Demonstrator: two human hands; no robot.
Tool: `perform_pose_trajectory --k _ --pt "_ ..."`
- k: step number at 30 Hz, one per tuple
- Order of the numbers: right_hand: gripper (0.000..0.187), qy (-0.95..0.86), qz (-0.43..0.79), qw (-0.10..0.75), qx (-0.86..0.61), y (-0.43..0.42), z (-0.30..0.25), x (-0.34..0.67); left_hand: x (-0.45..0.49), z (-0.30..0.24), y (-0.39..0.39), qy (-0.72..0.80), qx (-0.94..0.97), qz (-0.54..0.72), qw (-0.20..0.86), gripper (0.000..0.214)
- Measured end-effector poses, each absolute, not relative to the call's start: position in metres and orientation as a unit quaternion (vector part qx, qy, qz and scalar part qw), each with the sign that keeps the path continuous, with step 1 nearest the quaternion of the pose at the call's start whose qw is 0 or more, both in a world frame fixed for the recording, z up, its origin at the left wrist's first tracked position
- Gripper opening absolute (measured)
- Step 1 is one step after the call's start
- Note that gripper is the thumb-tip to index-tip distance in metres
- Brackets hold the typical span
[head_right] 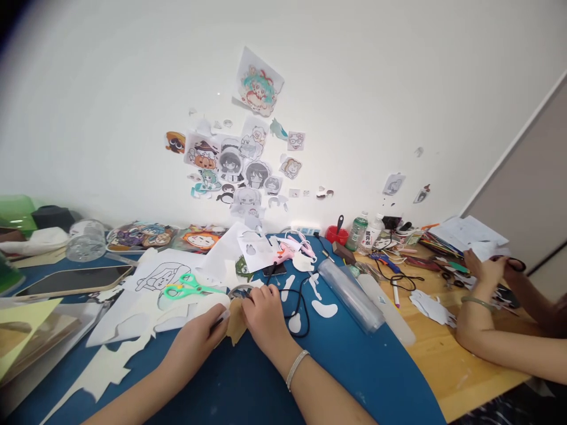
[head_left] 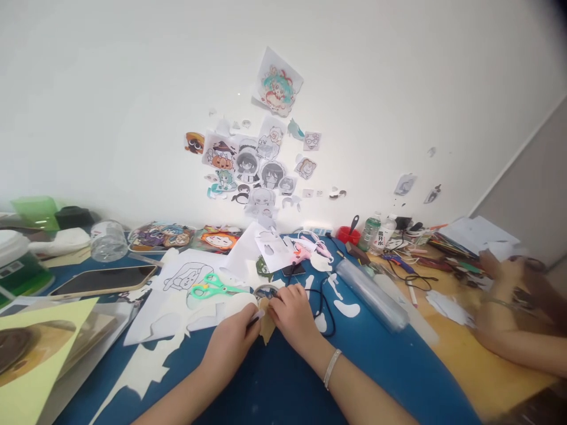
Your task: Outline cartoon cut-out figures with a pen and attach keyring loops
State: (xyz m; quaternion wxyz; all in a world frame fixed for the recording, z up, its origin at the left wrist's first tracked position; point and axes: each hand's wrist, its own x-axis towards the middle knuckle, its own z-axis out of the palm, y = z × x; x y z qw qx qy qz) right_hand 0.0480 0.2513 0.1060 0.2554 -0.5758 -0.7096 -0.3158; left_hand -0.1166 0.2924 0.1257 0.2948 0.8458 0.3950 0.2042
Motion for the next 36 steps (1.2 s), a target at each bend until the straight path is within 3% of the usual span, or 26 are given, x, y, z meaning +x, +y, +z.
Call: perform_pose_trajectory --k 9,24,32,36 --pt "0.026 -0.717 -0.348 0.239 -0.555 0.255 0.104 0.043 -0.116 0.128 0.289 0.385 0.851 0.192 0.301 0.021" --pt "0.016 -0.684 -0.295 0.307 -0.592 0.253 0.108 0.053 -0.118 0.128 0.294 0.408 0.838 0.215 0.292 0.024" --pt "0.019 -0.667 -0.322 0.32 -0.59 0.247 0.113 0.043 -0.116 0.13 0.289 0.443 0.814 0.228 0.298 0.038" --pt "0.017 -0.656 -0.315 0.328 -0.602 0.244 0.114 0.038 -0.112 0.125 0.285 0.433 0.811 0.228 0.322 0.032"
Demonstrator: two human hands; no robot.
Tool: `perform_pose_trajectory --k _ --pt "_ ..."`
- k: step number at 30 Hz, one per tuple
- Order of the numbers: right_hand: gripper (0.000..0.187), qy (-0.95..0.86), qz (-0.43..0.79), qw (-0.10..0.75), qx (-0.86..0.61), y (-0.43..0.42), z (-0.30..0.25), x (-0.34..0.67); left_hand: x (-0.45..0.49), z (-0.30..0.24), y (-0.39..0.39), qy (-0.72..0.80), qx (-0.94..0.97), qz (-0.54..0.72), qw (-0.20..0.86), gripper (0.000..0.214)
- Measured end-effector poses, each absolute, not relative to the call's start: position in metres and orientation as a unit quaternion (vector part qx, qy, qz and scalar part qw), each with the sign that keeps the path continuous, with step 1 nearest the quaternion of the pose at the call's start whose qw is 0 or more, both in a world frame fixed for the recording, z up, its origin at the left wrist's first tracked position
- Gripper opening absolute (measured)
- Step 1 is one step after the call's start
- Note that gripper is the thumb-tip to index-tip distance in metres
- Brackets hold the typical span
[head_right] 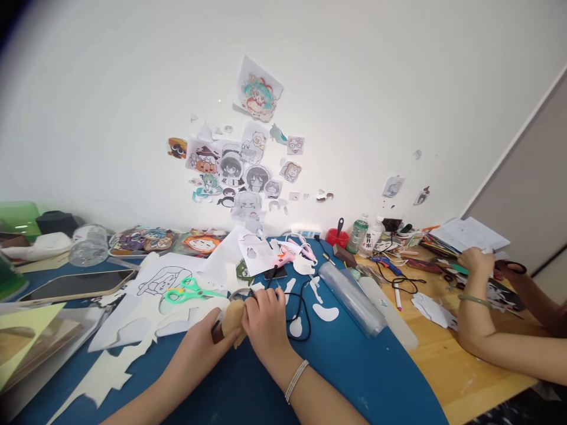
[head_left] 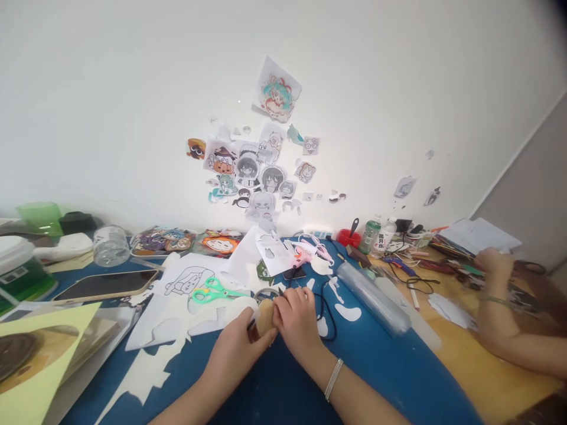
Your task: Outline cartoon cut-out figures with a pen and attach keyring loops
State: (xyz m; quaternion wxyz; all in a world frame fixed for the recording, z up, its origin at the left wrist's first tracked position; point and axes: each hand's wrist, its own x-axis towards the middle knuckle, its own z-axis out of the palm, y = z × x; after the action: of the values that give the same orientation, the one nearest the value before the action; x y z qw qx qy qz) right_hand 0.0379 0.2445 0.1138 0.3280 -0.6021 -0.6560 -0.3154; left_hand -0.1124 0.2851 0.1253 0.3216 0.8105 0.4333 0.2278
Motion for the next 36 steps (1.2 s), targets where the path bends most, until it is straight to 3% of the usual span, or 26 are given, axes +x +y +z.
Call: perform_pose_trajectory --k 4,16,23,30,36 --pt "0.014 -0.654 -0.286 0.339 -0.613 0.244 0.113 0.037 -0.112 0.121 0.287 0.44 0.795 0.243 0.34 0.024" --pt "0.013 -0.614 -0.082 0.43 -0.657 0.242 0.113 0.042 -0.114 0.121 0.293 0.43 0.743 0.315 0.406 0.04" --pt "0.015 -0.638 0.018 0.466 -0.613 0.234 0.125 0.045 -0.108 0.111 0.302 0.364 0.629 0.359 0.585 0.059" --pt "0.012 -0.67 -0.054 0.463 -0.577 0.229 0.127 0.035 -0.112 0.126 0.29 0.243 0.495 0.301 0.778 0.058" --pt "0.015 -0.683 -0.17 0.444 -0.554 0.231 0.122 0.032 -0.114 0.137 0.28 0.213 0.462 0.242 0.826 0.042"
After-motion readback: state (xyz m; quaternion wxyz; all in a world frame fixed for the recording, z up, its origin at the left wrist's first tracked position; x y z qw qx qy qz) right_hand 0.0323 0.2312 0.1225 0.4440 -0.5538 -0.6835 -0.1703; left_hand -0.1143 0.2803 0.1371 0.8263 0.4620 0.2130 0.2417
